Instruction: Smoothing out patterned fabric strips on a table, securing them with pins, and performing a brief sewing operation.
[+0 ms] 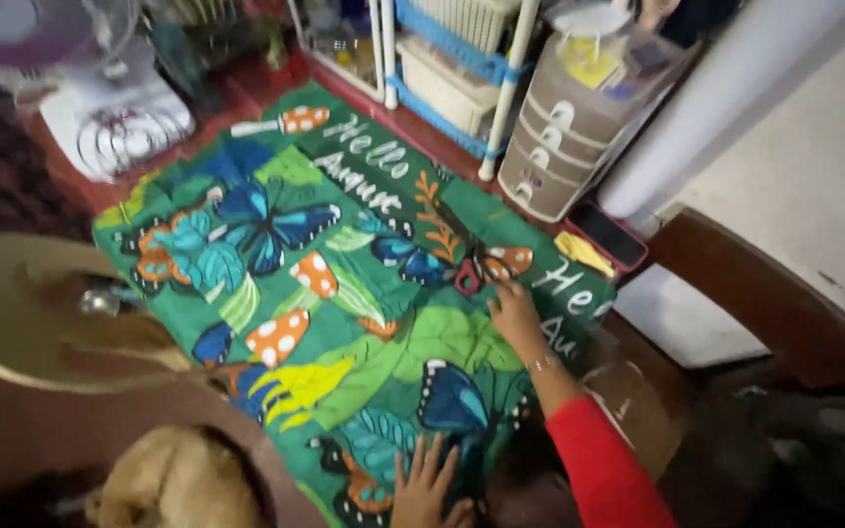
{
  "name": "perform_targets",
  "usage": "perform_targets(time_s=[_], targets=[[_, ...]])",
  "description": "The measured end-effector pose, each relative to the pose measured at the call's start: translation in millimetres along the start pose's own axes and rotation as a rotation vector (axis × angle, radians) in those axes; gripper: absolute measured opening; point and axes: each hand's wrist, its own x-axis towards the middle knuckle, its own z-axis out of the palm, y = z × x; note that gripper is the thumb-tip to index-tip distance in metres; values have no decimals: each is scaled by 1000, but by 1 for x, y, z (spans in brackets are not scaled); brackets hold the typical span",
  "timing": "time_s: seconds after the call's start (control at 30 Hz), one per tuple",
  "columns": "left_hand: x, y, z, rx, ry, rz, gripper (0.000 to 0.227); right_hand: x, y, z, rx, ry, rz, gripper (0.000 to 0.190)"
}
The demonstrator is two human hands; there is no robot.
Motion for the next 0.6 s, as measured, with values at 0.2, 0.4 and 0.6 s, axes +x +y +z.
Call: perform_targets(time_s=[0.2, 0.4, 0.6], targets=[[10, 9, 14, 146, 93, -11, 118, 41, -9, 16, -61, 56, -90, 53], [11, 3, 27, 53, 142, -682, 90, 68, -18, 19, -238, -36, -5, 56], [48, 49, 42, 2, 249, -676, 81, 75, -9, 25, -266, -148, -153, 70]])
